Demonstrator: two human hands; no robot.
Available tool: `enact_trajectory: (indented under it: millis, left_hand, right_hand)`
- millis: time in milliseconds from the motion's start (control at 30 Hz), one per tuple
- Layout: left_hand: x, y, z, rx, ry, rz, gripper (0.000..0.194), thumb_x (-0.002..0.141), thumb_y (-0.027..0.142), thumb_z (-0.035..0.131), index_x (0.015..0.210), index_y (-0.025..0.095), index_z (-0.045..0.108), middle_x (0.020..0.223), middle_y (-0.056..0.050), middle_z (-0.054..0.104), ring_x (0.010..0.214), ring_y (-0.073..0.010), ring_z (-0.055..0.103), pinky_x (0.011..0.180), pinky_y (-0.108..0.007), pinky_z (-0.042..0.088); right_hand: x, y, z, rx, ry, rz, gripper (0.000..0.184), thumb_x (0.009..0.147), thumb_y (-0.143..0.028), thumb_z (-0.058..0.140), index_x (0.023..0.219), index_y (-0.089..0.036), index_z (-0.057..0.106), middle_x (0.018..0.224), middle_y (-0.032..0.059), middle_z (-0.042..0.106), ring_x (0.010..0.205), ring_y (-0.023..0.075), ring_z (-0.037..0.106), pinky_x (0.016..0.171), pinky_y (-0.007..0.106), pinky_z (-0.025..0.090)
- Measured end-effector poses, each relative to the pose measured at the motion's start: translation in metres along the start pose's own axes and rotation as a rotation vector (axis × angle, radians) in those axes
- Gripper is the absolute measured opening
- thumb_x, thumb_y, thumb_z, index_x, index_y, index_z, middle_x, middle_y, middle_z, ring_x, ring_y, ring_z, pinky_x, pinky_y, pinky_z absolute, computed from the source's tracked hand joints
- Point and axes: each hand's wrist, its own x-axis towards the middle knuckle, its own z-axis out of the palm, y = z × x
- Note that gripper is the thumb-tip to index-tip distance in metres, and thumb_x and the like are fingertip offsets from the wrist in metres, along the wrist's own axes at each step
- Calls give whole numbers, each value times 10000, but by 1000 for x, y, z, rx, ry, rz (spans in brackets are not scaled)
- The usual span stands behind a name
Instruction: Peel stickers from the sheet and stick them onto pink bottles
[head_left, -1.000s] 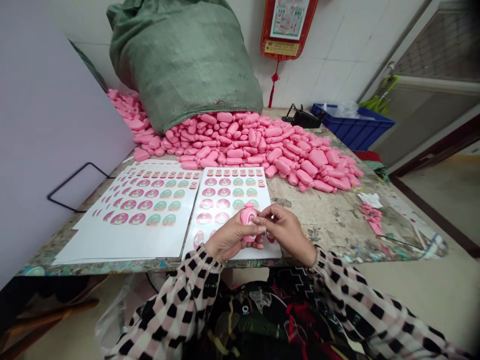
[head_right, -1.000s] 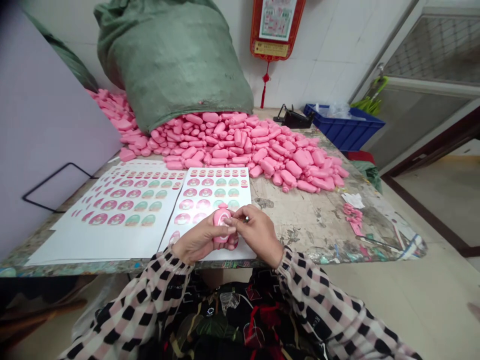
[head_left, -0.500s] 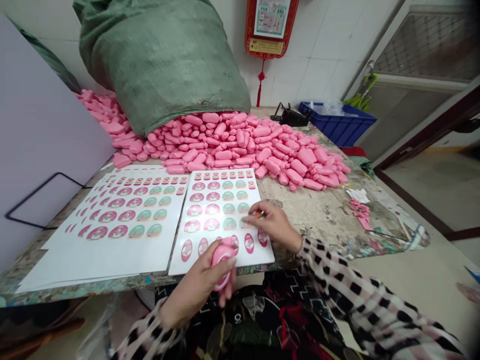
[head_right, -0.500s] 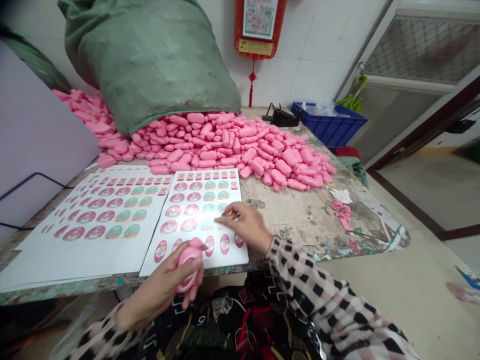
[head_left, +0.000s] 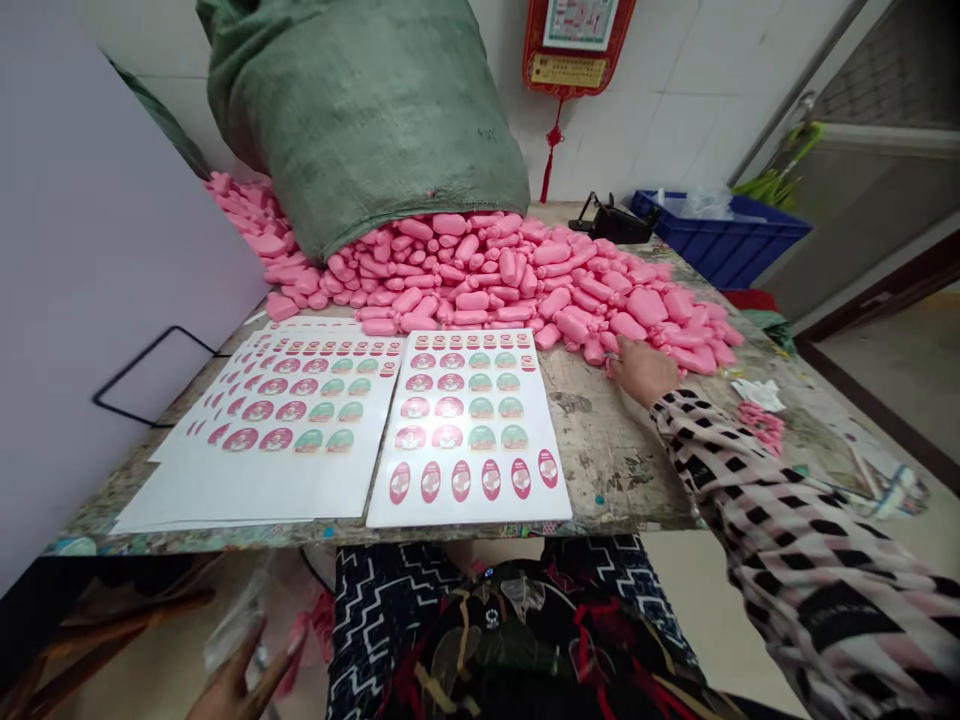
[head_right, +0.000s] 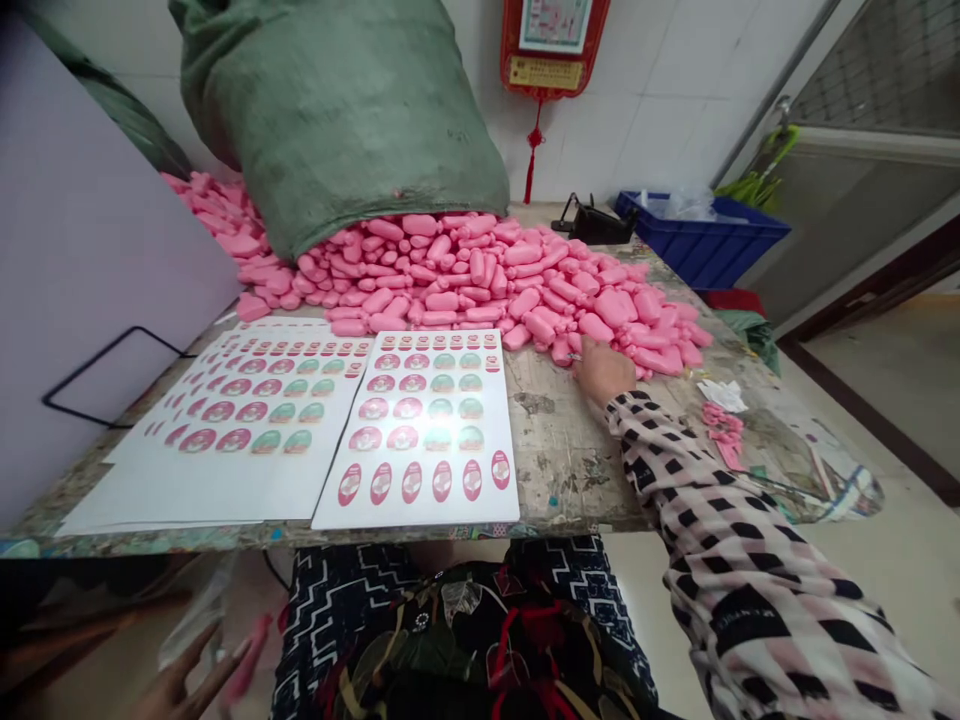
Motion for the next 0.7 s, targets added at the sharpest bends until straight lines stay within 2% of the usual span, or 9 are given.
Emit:
enact_trajectory:
  millis: [67, 133, 167, 233, 333, 400, 533, 633, 700]
  left_hand:
    - [0, 19, -6, -71, -94, -40, 549, 546, 697, 532, 816, 236, 659, 757, -59, 678, 819, -323, 635, 732, -411, 502]
    - [-6, 54, -14, -186, -305, -48, 535, 590, 675, 540, 836, 222, 686, 711, -52, 675, 698, -287, 628, 634, -390, 505]
    - [-11, 76, -18, -264, -406, 19, 532, 630, 658, 532, 893, 224, 691, 683, -42, 668, 677, -262, 618, 625, -373, 501]
    - [-24, 125, -19, -400, -561, 164, 468, 710, 583, 540, 974, 224, 683, 787, -44, 687, 692, -219, 612, 689, -357, 498]
    - [-41, 193, -2, -704, -694, 275, 485, 760, 481, 568, 1178, 234, 574, 1105, -86, 637, 878, -226, 616, 802, -383, 484]
    - [-46, 226, 18, -910, -747, 320, 499, 788, 430, 567, 1245, 239, 503, 1237, -94, 560, 1003, -229, 583, 887, -400, 446]
    - [-48, 258, 48, -1184, -865, 350, 371, 855, 397, 487, 1123, 155, 571, 1112, -113, 617, 993, -211, 581, 890, -359, 434]
    - [-49, 265, 56, -1268, -901, 259, 328, 853, 360, 506, 1088, 145, 583, 1032, -98, 637, 905, -174, 597, 787, -281, 465]
    - [-50, 265, 58, -1281, -939, 188, 317, 844, 368, 515, 1039, 132, 598, 941, -89, 646, 795, -149, 604, 672, -240, 472]
  right_hand:
    - [-7, -4, -8, 176, 38, 45, 409, 844, -367, 453, 1173, -131, 511, 1044, 167, 606, 913, 276, 569, 701, 342, 407]
    - [-26, -16, -19, 530, 59, 51, 419, 835, -407, 466, 1160, -146, 510, 978, 130, 628, 812, 221, 571, 637, 295, 405]
    - [-41, -26, -25, 762, 42, 31, 429, 834, -431, 467, 1164, -160, 498, 947, 105, 633, 724, 178, 555, 584, 264, 393]
    - [-81, -49, -36, 1244, -194, -46, 411, 835, -474, 460, 1146, -205, 481, 872, 49, 638, 519, 96, 445, 457, 211, 318]
    - [-144, -84, -46, 1678, -632, -45, 348, 812, -472, 523, 1060, -233, 472, 729, -19, 602, 399, 38, 263, 375, 177, 184]
    - [-175, -99, -49, 1820, -782, 12, 316, 808, -447, 551, 1027, -233, 470, 613, -70, 508, 382, 22, 198, 367, 171, 122]
    - [-205, -108, -47, 1912, -810, 94, 275, 822, -431, 545, 994, -232, 465, 574, -93, 427, 366, 10, 156, 360, 169, 89]
    - [-214, -107, -43, 1901, -737, 73, 237, 825, -429, 540, 920, -220, 483, 693, -51, 515, 404, 18, 298, 395, 164, 259]
    - [-216, -102, -40, 1872, -684, -25, 235, 810, -425, 563, 890, -213, 498, 810, -14, 553, 561, 58, 466, 555, 206, 410]
